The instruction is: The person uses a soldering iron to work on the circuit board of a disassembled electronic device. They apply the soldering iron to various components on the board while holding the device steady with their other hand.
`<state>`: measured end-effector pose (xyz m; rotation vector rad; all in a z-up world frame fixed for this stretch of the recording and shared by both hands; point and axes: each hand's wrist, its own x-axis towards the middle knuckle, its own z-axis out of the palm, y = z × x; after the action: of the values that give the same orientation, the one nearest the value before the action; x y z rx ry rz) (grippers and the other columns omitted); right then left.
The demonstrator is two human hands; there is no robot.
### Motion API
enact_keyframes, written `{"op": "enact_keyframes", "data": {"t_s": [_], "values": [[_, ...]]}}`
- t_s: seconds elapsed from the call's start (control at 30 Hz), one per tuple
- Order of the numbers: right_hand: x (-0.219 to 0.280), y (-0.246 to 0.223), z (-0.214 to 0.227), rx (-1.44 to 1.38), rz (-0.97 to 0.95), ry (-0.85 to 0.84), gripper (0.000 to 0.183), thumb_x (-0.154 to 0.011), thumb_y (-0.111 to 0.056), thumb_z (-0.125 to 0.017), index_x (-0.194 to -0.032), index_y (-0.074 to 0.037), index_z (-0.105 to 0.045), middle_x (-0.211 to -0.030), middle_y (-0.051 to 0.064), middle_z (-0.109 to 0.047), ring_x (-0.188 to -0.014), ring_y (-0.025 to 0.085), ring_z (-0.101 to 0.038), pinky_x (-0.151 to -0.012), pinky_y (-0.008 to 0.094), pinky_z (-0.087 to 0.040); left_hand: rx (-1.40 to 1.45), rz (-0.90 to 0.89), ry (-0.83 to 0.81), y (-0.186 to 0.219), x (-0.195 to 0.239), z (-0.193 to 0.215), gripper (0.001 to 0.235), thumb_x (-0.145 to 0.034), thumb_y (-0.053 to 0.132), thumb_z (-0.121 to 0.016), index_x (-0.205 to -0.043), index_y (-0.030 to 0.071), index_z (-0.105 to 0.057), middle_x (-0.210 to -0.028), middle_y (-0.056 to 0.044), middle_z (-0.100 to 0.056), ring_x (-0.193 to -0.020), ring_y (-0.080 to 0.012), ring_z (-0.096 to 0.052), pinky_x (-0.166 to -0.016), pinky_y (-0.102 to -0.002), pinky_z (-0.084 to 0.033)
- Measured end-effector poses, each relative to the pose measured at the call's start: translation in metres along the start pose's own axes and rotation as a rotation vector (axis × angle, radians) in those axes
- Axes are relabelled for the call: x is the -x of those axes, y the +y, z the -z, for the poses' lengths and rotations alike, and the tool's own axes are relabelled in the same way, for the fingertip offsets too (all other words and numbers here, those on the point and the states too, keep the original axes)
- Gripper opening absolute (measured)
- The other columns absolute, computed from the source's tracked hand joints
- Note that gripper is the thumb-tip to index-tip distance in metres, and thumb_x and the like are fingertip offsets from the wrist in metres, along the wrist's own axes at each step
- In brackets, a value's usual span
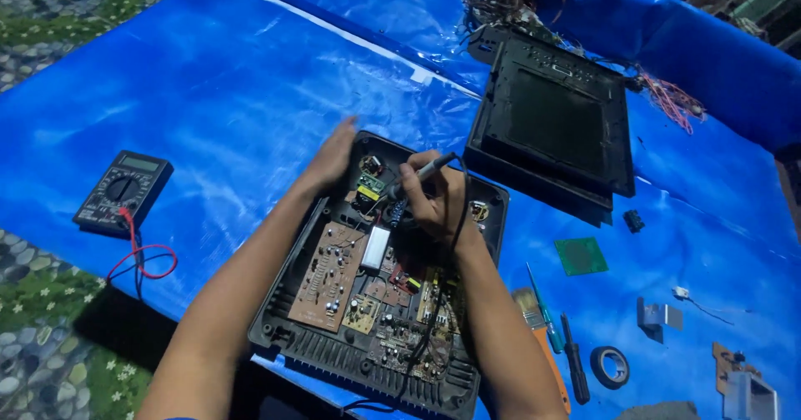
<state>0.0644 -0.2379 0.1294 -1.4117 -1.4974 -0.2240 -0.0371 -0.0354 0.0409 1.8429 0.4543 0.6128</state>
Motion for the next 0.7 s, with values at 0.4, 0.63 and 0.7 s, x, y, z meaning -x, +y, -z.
{"op": "enact_keyframes", "data": {"t_s": [0.4, 0.63, 0.7], "values": [[0.000, -0.004, 0.008, 0.011, -0.088, -0.001, 0.011, -0.099, -0.023, -0.066, -0.092, -0.015, -0.067, -0.059, 0.013, -0.066, -0.056, 0.033, -0.070, -0.052, 0.036, -0.053, 0.078, 0.273, 0.014, -0.060, -0.025, -0.003, 0.060, -0.112, 0.045, -0.042, -0.156, 0.004, -0.046, -0.160, -0.023, -0.042, -0.150, -0.0419, -0.034, -0.125, -0.059, -0.024], [-0.001, -0.005, 0.007, 0.004, -0.106, -0.001, 0.013, -0.101, -0.023, -0.065, -0.091, -0.015, -0.066, -0.059, 0.011, -0.065, -0.054, 0.030, -0.068, -0.052, 0.033, -0.054, 0.041, 0.294, 0.037, -0.014, -0.005, -0.002, 0.059, -0.108, 0.039, -0.044, -0.152, 0.000, -0.051, -0.155, -0.025, -0.048, -0.147, -0.0432, -0.040, -0.123, -0.058, -0.028], [-0.003, -0.008, 0.006, 0.001, -0.113, 0.001, 0.012, -0.099, -0.024, -0.066, -0.091, -0.015, -0.066, -0.060, 0.014, -0.067, -0.054, 0.033, -0.068, -0.051, 0.037, -0.054, 0.018, 0.300, 0.047, -0.013, -0.005, -0.001, 0.059, -0.108, 0.042, -0.044, -0.151, 0.001, -0.052, -0.154, -0.023, -0.050, -0.146, -0.0427, -0.041, -0.122, -0.058, -0.030]]}}
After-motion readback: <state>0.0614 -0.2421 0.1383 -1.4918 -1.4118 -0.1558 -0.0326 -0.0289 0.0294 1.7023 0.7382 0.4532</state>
